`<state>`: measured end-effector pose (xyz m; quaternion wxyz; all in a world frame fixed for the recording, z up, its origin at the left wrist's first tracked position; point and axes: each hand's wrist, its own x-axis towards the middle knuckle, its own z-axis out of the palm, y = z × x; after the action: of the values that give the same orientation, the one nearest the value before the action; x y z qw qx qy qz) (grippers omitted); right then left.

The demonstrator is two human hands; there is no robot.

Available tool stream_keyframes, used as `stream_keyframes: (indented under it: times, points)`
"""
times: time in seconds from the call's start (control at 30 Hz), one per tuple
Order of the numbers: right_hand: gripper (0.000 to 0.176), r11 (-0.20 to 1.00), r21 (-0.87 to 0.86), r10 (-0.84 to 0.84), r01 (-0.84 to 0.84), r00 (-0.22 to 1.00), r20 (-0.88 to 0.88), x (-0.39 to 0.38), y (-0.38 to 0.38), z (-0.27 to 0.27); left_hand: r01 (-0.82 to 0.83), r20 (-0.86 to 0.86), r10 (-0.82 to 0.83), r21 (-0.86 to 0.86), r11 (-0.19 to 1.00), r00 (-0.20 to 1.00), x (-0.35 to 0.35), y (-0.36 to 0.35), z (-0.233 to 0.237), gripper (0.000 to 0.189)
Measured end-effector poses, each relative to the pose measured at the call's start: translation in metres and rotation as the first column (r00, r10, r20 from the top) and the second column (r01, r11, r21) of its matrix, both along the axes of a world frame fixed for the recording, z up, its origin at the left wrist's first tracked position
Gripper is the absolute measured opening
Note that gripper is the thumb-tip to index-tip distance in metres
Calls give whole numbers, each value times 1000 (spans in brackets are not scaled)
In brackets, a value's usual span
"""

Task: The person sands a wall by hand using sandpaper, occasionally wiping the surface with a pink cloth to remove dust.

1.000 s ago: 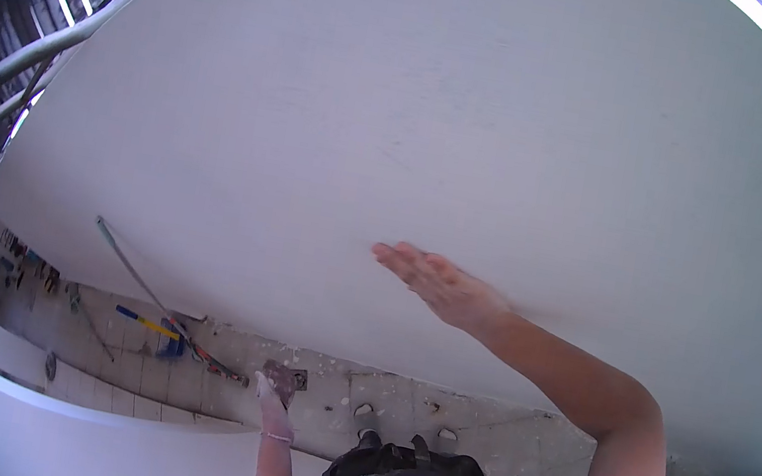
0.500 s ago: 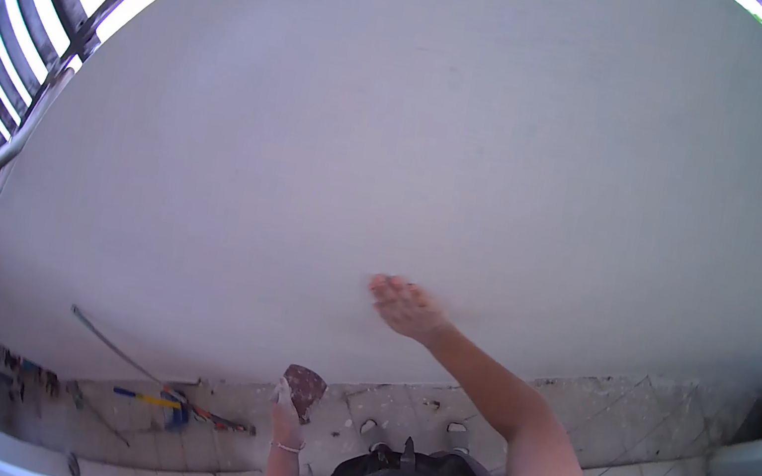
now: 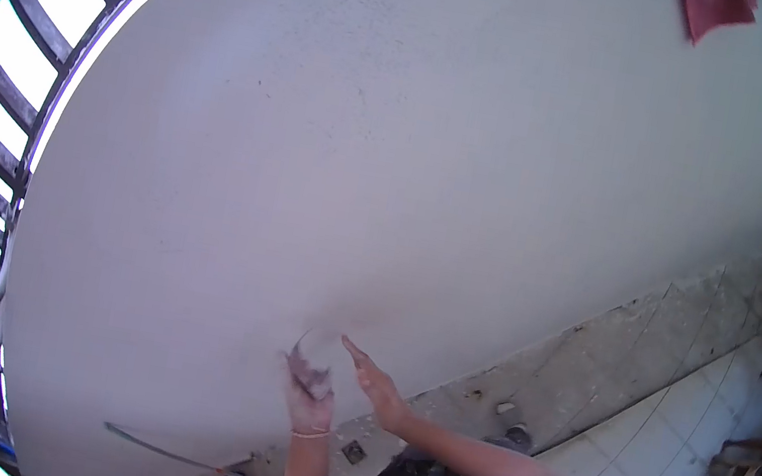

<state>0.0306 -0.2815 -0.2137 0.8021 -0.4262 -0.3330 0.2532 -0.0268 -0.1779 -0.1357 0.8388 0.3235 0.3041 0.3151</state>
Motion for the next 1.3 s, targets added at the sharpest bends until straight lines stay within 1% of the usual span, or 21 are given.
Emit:
stream_keyframes:
  times: [0.1,0.17,0.2,0.27,0.3,0.33,0.37,0.43,0.47,0.5,0.53,0.57,0.6,0.67,0.73,0.9,1.0,1.1,1.17,1.23,1.3]
  points:
    - [76,994,71,94,-85,986,-137,-39,15,-53,166,-45,-160,190,968,986,5,17,-31,40]
    - [73,997,-9,-80,79,996,-36,-37,17,-50,257,-51,-252,253,933,966,9,9,-35,42]
    - [72,985,-53,-162,162,987,4,-42,15,-45,283,-124,-259,244,928,958,10,-7,-10,41]
    - [70,995,-71,-81,70,985,-154,-44,9,-26,428,-236,-366,319,845,900,-5,1,-23,43]
    - [68,989,-60,-140,131,975,-171,-44,10,-11,501,-289,-417,355,789,862,-7,6,-30,44]
    - [66,980,-51,-199,193,962,-188,-45,11,4,690,-483,-525,272,671,701,-6,22,-33,45]
    - [62,935,-24,-354,354,924,-147,-49,11,19,837,-643,-589,157,524,489,-6,38,-41,45]
    - [57,780,-20,-625,625,778,-69,-54,17,22,988,-875,-460,122,93,151,-7,51,-32,45]
    - [55,681,-41,-732,731,681,-18,-52,23,11,963,-951,-287,179,-203,116,-7,46,-11,43]
    - [54,569,-57,-820,820,571,37,-49,27,1,857,-984,-105,175,-485,142,-6,44,7,42]
    - [55,464,-112,-875,879,474,96,-43,29,-3,657,-952,11,204,-726,307,-4,50,19,39]
    - [56,351,-159,-913,923,375,162,-32,31,-4,402,-868,63,163,-901,492,-1,59,31,37]
    - [58,230,-192,-934,954,272,233,-19,33,-4,124,-741,43,54,-991,670,7,69,42,35]
    - [61,128,-209,-939,970,186,290,17,45,-3,-32,-626,8,-53,-998,780,34,90,65,43]
    - [63,48,-225,-937,973,122,326,41,67,11,-74,-342,39,-310,-948,939,69,98,102,63]
    - [61,-69,-195,-955,978,-8,297,57,120,34,74,-288,118,-161,-984,950,92,64,185,81]
    - [57,-82,-178,-914,981,-3,406,65,109,-17,125,-204,160,-174,-977,966,93,62,186,83]
    - [55,-106,-444,-992,890,-64,109,121,69,-31,131,-160,169,-222,-966,973,95,62,185,84]
    - [53,-207,-410,-978,888,-177,111,168,44,-8,126,-167,165,-226,-966,972,99,59,182,84]
    - [53,-240,-297,-967,924,-201,156,175,35,69,126,-181,166,-213,-969,969,103,56,179,84]
    - [56,-172,-84,-948,982,-142,285,154,48,110,165,-162,208,-240,-956,965,103,54,179,83]
